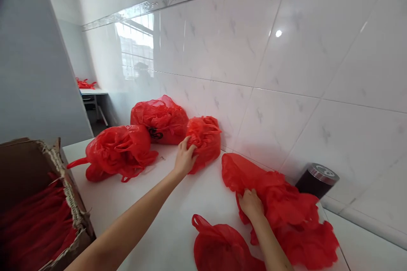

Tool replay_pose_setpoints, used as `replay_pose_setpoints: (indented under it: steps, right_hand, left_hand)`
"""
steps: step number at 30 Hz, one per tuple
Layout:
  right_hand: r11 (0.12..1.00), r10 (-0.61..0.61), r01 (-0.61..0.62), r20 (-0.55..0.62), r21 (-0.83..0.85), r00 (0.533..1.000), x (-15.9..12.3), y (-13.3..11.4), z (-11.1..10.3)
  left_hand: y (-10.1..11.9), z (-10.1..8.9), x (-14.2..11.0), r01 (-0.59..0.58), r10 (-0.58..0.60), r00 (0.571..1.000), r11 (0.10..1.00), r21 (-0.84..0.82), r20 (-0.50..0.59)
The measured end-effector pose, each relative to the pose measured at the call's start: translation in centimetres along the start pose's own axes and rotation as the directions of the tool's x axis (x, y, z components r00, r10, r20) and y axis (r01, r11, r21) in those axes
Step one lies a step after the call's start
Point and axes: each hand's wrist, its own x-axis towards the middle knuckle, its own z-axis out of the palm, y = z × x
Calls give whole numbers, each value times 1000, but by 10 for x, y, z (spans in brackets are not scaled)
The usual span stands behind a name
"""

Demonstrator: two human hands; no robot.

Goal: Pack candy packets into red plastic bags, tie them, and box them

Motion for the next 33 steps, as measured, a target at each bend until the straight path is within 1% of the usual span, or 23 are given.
replay_pose_setpoints:
  steps: [2,3,4,6,7,9,12,14,16,17,19,22,23,25,27,28,29,30,31,32,33]
  right_hand:
    - [1000,-15,16,-24,12,1000,-3,5,7]
    - [1000,-19,20,-37,17,999,-5,7,11]
    - [1000,-19,20,-50,22,999,-6,8,15]
    - [999,-13,15,-72,31,997,-9,11,23]
    - [999,-12,16,-90,43,996,-9,13,26]
    - [995,-13,25,-129,93,992,-8,16,33]
    - [984,-8,37,-161,177,987,-5,20,40]
    - [979,-12,46,-168,197,986,-4,21,42]
    - [978,-20,57,-186,200,982,-5,19,42]
    - [978,-17,56,-192,202,981,-6,18,42]
    - [977,-8,49,-197,206,980,-8,15,43]
    - [975,-4,45,-182,219,983,-9,14,40]
    - [970,-9,47,-159,238,987,-8,16,36]
    - [952,-40,60,-70,300,997,-6,20,21]
    - [943,-86,77,13,323,996,-5,19,-3]
    - [951,-90,82,14,297,996,-5,14,-19]
    - [963,-89,89,-13,253,996,-6,4,-35]
    - [976,-73,87,-77,198,994,-7,-10,-52]
    - [980,-79,105,-159,166,984,-8,-30,-67]
    - [970,-135,173,-214,169,967,-8,-54,-81]
    - [945,-221,269,-242,186,945,-7,-82,-92]
  left_hand:
    - [9,14,13,1,-1,1000,1000,19,26]
    - [11,16,18,1,-2,999,1000,31,36]
    - [12,15,22,0,-2,999,999,46,45]
    - [6,2,31,-6,0,998,996,85,64]
    - [-1,-9,36,-5,-4,997,994,113,74]
    - [-25,-41,47,19,-37,995,983,181,92]
    - [-78,-100,60,125,-162,981,947,297,104]
    - [-114,-138,62,222,-277,954,906,361,110]
    - [-144,-167,58,325,-401,909,854,407,116]
    - [-157,-176,54,371,-458,881,827,423,122]
    - [-175,-185,44,426,-535,831,789,443,154]
    - [-191,-182,33,429,-572,788,776,463,228]
    - [-195,-180,31,424,-577,778,774,470,249]
    - [-200,-177,30,413,-584,763,769,488,276]
    - [-203,-176,32,392,-579,760,771,502,295]
    - [-204,-177,33,376,-569,763,776,506,306]
    - [-205,-177,35,360,-558,767,783,507,317]
    - [-206,-178,37,344,-546,770,791,506,329]
    - [-206,-179,40,331,-535,773,798,503,340]
    - [-206,-180,42,322,-527,775,804,500,349]
    - [-206,-181,45,319,-523,776,808,495,354]
